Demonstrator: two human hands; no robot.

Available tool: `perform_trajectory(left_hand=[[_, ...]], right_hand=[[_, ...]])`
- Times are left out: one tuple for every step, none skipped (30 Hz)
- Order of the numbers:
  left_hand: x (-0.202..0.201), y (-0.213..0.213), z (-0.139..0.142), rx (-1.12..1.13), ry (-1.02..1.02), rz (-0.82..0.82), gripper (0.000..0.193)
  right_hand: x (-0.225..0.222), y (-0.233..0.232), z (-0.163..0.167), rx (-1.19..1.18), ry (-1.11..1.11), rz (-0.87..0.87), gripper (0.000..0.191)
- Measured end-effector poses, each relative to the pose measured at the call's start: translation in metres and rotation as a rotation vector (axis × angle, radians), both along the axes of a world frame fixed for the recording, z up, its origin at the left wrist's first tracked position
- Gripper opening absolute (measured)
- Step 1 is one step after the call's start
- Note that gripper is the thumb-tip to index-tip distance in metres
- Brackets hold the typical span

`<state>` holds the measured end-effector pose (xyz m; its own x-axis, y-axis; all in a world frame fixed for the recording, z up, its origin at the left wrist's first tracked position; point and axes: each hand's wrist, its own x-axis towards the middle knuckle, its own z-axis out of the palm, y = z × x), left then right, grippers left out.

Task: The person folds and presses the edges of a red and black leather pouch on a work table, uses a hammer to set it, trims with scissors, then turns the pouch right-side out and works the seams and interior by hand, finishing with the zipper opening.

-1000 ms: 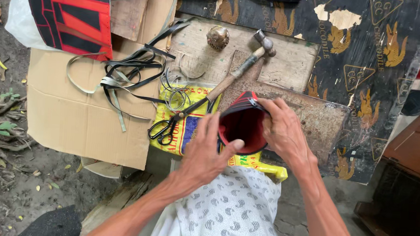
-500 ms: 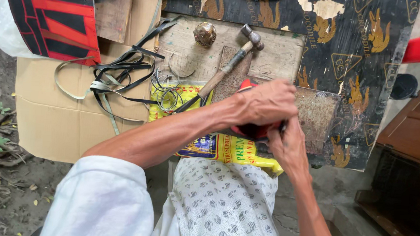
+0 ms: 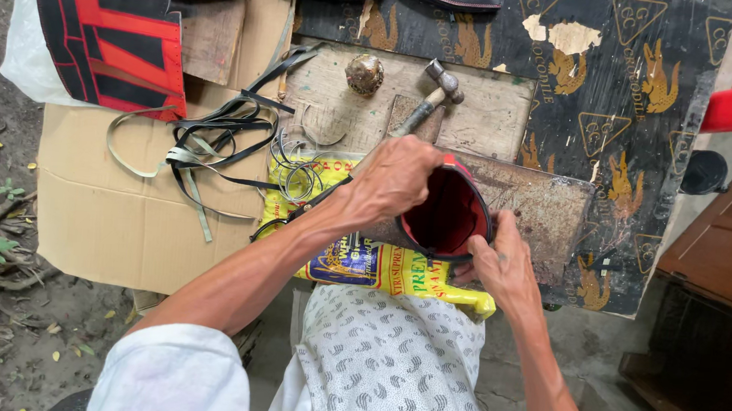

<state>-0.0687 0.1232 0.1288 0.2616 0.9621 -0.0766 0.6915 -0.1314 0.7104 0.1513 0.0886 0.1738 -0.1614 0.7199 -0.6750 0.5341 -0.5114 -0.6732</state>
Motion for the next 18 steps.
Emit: perform_trajectory(left_hand=[[0.006,0.006,-0.002,0.027,0.009,-0.022,0.01],[0.012,0.012,-0.003,0.041,0.051,-0.052,0.009],[0.018,0.018,-0.003,0.053,0.094,-0.083,0.008],[0.021,0.021,-0.001,0.067,0.142,-0.11,0.007],[0.02,0.022,0.003,0.099,0.092,-0.105,0.01],[0.018,0.02,0.009,0.131,0.044,-0.105,0.013],[0.016,0.019,0.016,0.164,-0.005,-0.114,0.017],[0.013,0.014,0.023,0.239,0.051,-0.103,0.022],[0.009,0.004,0.032,0.31,0.107,-0.086,0.028],[0.004,-0.006,0.041,0.383,0.167,-0.07,0.034],[0.001,-0.018,0.049,0.33,0.114,-0.103,0.028],[0.002,-0.032,0.056,0.271,0.055,-0.135,0.024],[0.003,-0.045,0.062,0.213,-0.003,-0.159,0.019],[0.006,-0.056,0.065,0.133,0.078,-0.239,0.019],[0.007,-0.062,0.066,0.055,0.16,-0.32,0.019],[0.007,-0.064,0.065,-0.092,0.259,-0.407,0.017],[0.007,-0.064,0.062,-0.242,0.358,-0.489,0.016],[0.006,-0.061,0.057,-0.391,0.454,-0.572,0.015]], right_hand=[[0.003,0.001,-0.001,-0.023,-0.006,0.004,0.036],[0.006,0.001,-0.002,-0.032,-0.079,0.058,0.035],[0.008,0.002,-0.004,-0.042,-0.152,0.112,0.034],[0.009,0.003,-0.007,-0.05,-0.22,0.169,0.033],[0.007,0.005,-0.011,0.171,-0.16,0.21,0.038],[0.002,0.006,-0.017,0.391,-0.094,0.244,0.045],[-0.001,0.006,-0.021,0.611,-0.029,0.266,0.053],[-0.003,0.005,-0.024,0.629,-0.013,0.288,0.056],[-0.005,0.004,-0.025,0.643,0.006,0.317,0.059],[-0.006,0.004,-0.027,0.66,0.03,0.345,0.063],[-0.007,0.003,-0.027,0.642,0.006,0.335,0.061],[-0.007,0.003,-0.026,0.618,-0.023,0.328,0.06],[-0.006,0.003,-0.024,0.594,-0.049,0.327,0.059],[-0.006,0.004,-0.023,0.58,-0.054,0.336,0.06],[-0.006,0.006,-0.021,0.567,-0.058,0.345,0.061],[-0.007,0.007,-0.02,0.553,-0.059,0.359,0.063],[-0.008,0.008,-0.019,0.533,-0.053,0.363,0.063],[-0.009,0.008,-0.017,0.516,-0.049,0.366,0.064]])
